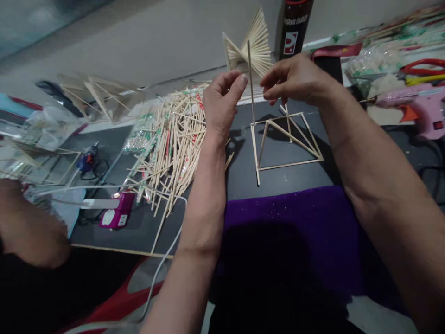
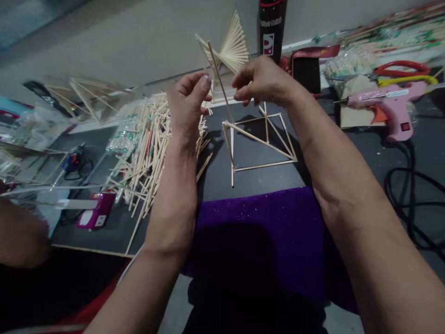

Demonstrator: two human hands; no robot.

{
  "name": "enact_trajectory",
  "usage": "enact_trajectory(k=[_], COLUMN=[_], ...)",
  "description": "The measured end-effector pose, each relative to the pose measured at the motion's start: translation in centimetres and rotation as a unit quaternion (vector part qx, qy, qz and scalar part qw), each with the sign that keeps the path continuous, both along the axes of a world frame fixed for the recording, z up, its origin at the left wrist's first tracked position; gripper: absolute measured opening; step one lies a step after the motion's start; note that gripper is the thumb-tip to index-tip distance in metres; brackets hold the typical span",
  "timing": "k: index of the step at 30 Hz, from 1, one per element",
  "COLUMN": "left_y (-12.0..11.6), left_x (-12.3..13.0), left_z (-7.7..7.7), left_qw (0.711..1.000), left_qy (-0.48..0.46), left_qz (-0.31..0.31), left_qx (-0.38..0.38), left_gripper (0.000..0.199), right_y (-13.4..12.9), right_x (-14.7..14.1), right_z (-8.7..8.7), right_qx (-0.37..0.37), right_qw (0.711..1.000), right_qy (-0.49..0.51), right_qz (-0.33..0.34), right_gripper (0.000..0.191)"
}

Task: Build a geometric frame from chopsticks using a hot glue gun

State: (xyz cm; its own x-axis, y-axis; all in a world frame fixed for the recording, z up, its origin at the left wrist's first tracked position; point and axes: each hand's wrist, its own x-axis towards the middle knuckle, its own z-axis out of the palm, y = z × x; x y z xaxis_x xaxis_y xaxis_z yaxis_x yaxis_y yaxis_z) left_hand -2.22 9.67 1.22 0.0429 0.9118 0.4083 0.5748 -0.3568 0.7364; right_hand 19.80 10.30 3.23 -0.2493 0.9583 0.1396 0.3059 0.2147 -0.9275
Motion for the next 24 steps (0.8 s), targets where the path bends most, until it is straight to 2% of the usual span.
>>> enact_trajectory(k=[2,4,7,9,12,14,16,19,24], left_y=[-0.8,-3.2,-8.7,-12.2,-15.4,-16.3,-16.5,-16.1,-15.4], left_x=[-1.1,-2.6,-4.9,-5.9,-6.7,-6.5,-6.1,-5.2,-4.7], left_z=[0.8,1.9,2.5,1.5,-1.6,-3.6,-4.9,-5.6,-6.1], left_qw=[0.999,0.995,0.968,0.947,0.919,0.902,0.893,0.888,0.885], left_qy=[0.014,0.069,0.174,0.213,0.27,0.31,0.332,0.355,0.354], left_qz=[0.007,-0.057,-0.177,-0.24,-0.28,-0.287,-0.283,-0.265,-0.26], left_qx=[0.028,0.046,0.027,0.037,0.067,0.088,0.106,0.126,0.151], left_gripper=[0.011,0.008,0.006,0.013,0.021,0.024,0.027,0.031,0.022], right_y=[-0.4,-1.1,-2.5,-3.4,-4.2,-4.5,-4.7,-5.1,-5.1], right_x=[0.6,1.1,1.5,1.5,1.3,1.1,0.7,0.3,-0.1], right_z=[1.1,2.1,3.3,3.8,4.1,4.2,4.3,4.3,4.1], right_qx=[0.018,0.044,0.073,0.089,0.105,0.109,0.107,0.082,0.057], right_qw=[0.999,0.998,0.994,0.992,0.99,0.99,0.992,0.994,0.996], right_qy=[0.015,0.037,0.075,0.088,0.092,0.082,0.073,0.07,0.057], right_qz=[-0.026,-0.037,-0.034,-0.036,-0.026,-0.016,-0.013,-0.029,-0.03], right_gripper=[0.025,0.023,0.019,0.018,0.018,0.02,0.021,0.02,0.024])
